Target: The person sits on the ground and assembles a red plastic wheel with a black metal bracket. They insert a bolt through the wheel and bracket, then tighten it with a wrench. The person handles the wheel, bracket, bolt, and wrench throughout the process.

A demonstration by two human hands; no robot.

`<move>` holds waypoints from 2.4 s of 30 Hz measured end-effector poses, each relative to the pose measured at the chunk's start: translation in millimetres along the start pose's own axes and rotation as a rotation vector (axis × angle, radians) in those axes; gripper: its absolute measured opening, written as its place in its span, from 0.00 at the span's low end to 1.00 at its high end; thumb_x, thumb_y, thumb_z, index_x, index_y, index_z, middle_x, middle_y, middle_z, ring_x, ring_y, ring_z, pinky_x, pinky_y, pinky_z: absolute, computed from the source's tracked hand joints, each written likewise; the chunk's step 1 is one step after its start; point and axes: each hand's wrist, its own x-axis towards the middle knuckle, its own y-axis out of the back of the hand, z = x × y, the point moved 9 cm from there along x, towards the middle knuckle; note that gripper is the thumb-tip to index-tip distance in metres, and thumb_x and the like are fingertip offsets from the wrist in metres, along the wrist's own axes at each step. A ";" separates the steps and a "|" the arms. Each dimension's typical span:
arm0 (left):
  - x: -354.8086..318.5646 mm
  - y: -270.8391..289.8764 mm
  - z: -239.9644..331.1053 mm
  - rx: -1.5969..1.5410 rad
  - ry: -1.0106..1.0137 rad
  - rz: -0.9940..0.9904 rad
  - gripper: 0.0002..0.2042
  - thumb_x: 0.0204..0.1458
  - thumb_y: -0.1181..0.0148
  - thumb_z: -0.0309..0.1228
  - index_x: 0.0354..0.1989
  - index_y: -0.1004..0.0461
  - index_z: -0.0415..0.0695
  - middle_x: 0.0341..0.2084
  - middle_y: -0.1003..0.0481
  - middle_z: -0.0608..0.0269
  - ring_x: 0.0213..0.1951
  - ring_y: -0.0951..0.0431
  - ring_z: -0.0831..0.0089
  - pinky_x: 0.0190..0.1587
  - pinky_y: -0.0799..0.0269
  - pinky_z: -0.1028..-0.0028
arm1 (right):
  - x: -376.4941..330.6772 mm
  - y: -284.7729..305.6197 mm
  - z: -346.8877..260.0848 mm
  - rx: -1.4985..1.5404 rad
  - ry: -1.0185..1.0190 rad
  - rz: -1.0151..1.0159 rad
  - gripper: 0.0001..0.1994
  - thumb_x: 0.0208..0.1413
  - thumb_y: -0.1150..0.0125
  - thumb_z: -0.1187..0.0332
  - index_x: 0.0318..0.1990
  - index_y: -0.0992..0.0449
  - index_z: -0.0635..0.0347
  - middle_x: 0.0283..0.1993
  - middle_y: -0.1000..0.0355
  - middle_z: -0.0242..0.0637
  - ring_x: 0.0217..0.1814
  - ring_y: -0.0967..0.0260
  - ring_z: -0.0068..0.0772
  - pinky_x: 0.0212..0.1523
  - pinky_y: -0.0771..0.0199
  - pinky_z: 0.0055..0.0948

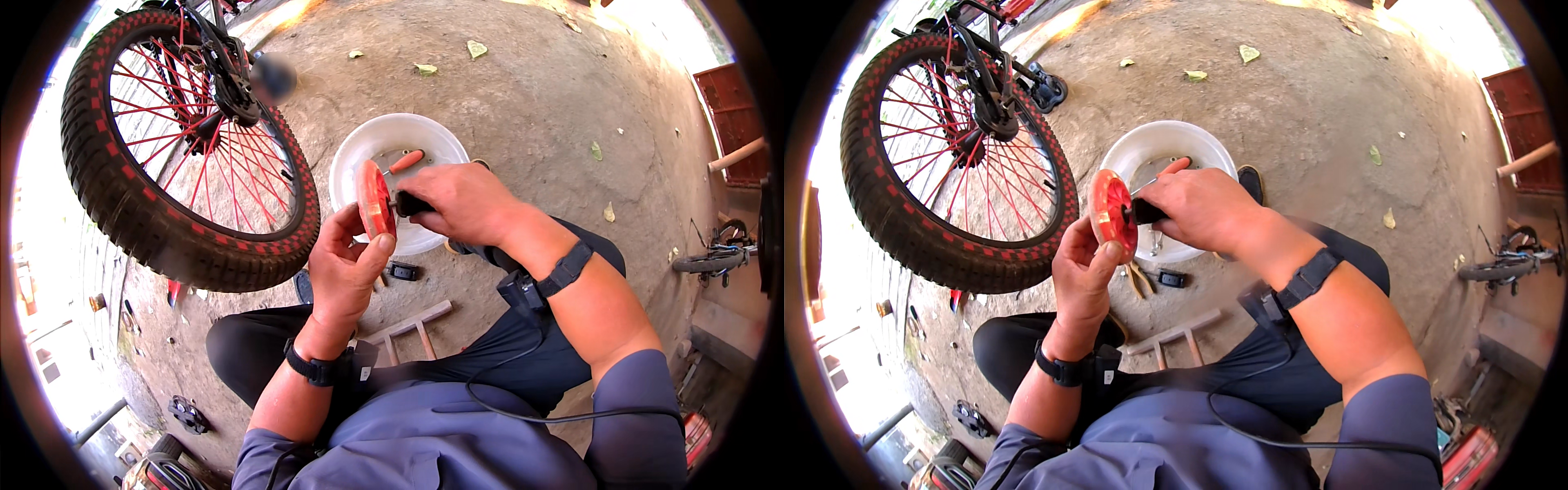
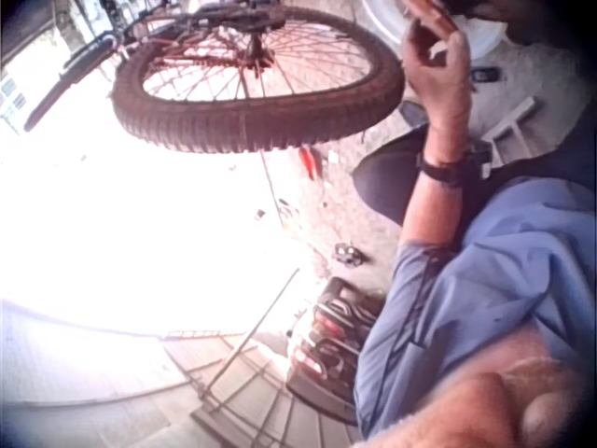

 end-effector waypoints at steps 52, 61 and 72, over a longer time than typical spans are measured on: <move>-44.4 -35.5 30.7 -0.780 0.352 -0.502 0.53 0.43 0.29 0.57 0.73 0.51 0.44 0.65 0.37 0.55 0.66 0.35 0.61 0.67 0.38 0.55 | 10.9 45.2 57.8 0.971 -0.506 0.281 0.20 0.64 0.40 0.61 0.58 0.30 0.62 0.50 0.25 0.38 0.53 0.26 0.31 0.51 0.24 0.33; -67.4 -25.7 51.4 -0.832 0.259 -0.582 0.45 0.51 0.35 0.56 0.69 0.43 0.35 0.64 0.35 0.52 0.64 0.32 0.63 0.68 0.40 0.60 | -29.6 67.6 -127.0 0.797 -0.219 0.064 0.44 0.48 0.22 0.59 0.68 0.40 0.67 0.62 0.32 0.43 0.64 0.33 0.35 0.64 0.33 0.35; -81.6 -20.2 60.9 -0.831 0.221 -0.696 0.46 0.50 0.33 0.57 0.69 0.44 0.36 0.64 0.35 0.55 0.65 0.35 0.66 0.69 0.42 0.62 | -36.7 53.2 -155.4 0.943 -0.224 0.240 0.38 0.53 0.29 0.68 0.68 0.43 0.71 0.64 0.36 0.46 0.67 0.38 0.36 0.70 0.41 0.36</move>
